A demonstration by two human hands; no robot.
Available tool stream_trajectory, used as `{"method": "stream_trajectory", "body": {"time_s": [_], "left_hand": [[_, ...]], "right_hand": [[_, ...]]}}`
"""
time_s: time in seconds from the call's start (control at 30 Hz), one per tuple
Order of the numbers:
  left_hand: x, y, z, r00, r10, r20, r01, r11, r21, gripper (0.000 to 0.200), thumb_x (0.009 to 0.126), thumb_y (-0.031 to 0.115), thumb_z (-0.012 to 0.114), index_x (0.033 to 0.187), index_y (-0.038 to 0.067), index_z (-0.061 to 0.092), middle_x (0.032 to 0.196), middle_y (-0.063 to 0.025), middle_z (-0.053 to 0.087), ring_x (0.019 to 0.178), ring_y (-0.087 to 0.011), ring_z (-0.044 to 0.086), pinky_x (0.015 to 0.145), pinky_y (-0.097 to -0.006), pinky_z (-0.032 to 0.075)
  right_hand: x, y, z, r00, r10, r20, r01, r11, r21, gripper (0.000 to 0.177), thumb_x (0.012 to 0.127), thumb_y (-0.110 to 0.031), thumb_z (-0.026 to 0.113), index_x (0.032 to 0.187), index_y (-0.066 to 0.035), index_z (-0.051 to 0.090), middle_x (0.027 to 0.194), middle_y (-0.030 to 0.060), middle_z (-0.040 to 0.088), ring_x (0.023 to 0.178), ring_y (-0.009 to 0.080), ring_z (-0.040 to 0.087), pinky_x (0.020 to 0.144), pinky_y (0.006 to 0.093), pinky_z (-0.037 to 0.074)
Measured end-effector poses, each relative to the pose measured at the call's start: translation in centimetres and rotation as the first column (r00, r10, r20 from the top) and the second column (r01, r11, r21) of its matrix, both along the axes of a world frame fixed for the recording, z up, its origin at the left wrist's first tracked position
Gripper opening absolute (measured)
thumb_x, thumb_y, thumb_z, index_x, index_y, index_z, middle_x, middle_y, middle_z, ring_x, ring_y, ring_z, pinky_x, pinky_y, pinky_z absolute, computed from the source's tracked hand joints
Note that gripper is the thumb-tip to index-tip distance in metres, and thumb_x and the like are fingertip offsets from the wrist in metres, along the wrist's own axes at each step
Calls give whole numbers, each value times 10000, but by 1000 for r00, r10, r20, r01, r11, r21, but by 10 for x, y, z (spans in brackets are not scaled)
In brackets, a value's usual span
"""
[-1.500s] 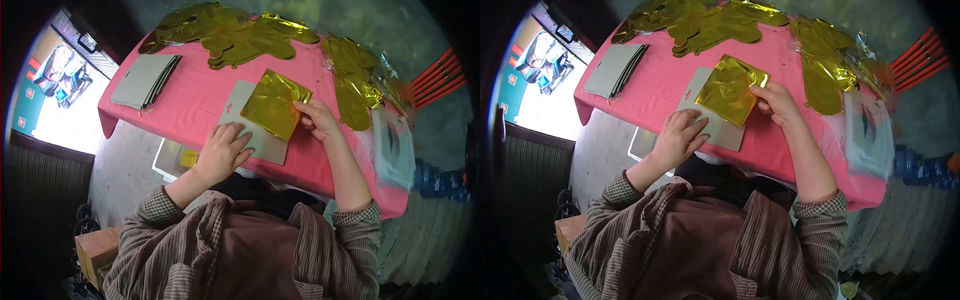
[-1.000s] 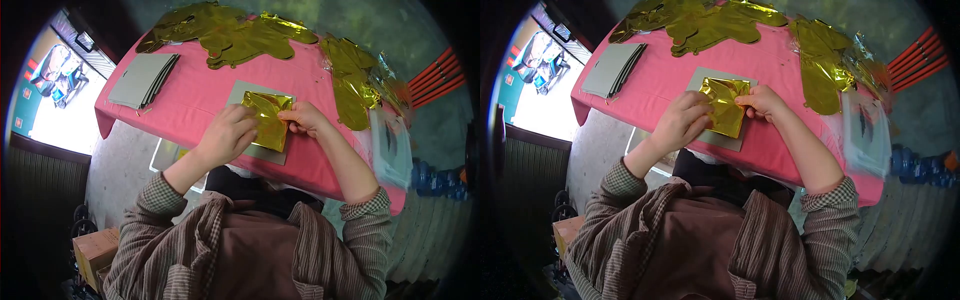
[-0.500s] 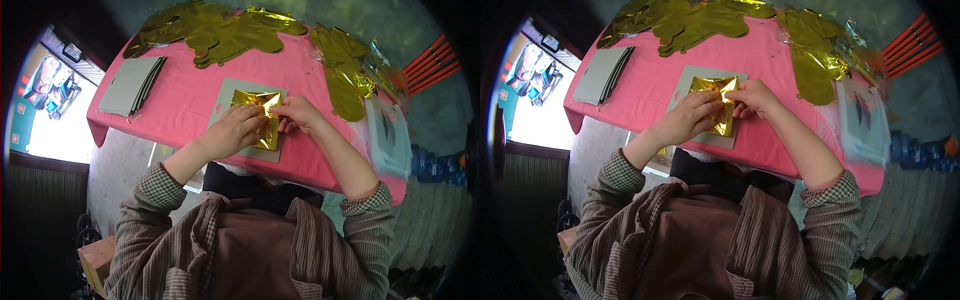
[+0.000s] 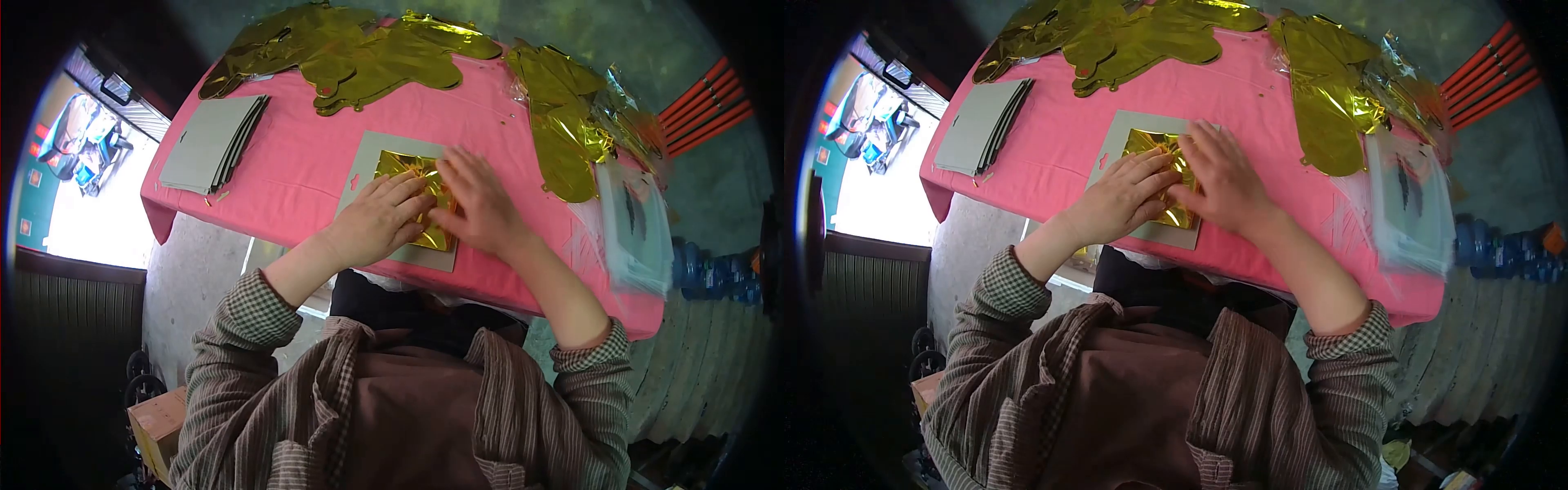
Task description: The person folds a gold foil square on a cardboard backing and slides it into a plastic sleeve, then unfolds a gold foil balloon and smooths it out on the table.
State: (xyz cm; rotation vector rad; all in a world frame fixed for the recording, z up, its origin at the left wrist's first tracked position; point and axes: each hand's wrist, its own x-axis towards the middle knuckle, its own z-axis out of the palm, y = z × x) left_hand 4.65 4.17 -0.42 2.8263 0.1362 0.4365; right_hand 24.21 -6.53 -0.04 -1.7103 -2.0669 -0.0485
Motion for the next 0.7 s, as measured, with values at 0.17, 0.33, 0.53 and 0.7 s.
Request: {"method": "stream_trajectory", "body": {"time_s": [0.17,0.33,0.53,0.7], "left_hand": [[0,-2,2,1000,17,-12,-17,1000,13,410,867,205,575,1244,59,506,1312,-150,460,1274,-318,395,1034,-435,329],[-2,5,4,999,-5,-36,1,992,-123,434,864,199,582,1260,47,492,1356,-157,432,1296,-326,371,1053,-432,313],[-16,20,8,989,115,-94,-124,988,-95,530,907,278,541,1368,57,401,1448,-165,341,1375,-317,264,1110,-469,218],[-20,25,8,962,147,-228,-158,987,-31,561,946,345,474,1416,69,339,1491,-157,281,1412,-286,190,1128,-500,140]], "right_hand": [[-8,-1,-11,996,-33,82,53,964,-259,953,821,-599,530,1410,81,215,1490,246,192,1417,329,128,1158,434,88],[-10,-3,-12,991,-53,123,90,944,-319,1009,817,-666,471,1423,84,174,1498,250,166,1423,325,106,1162,429,67],[-10,-3,-10,982,-48,181,107,935,-337,1047,806,-719,421,1428,82,159,1507,244,148,1424,321,102,1162,423,60],[-9,-3,-10,977,-42,208,118,923,-367,1075,793,-744,405,1433,77,141,1510,244,136,1426,327,86,1158,439,41]]}}
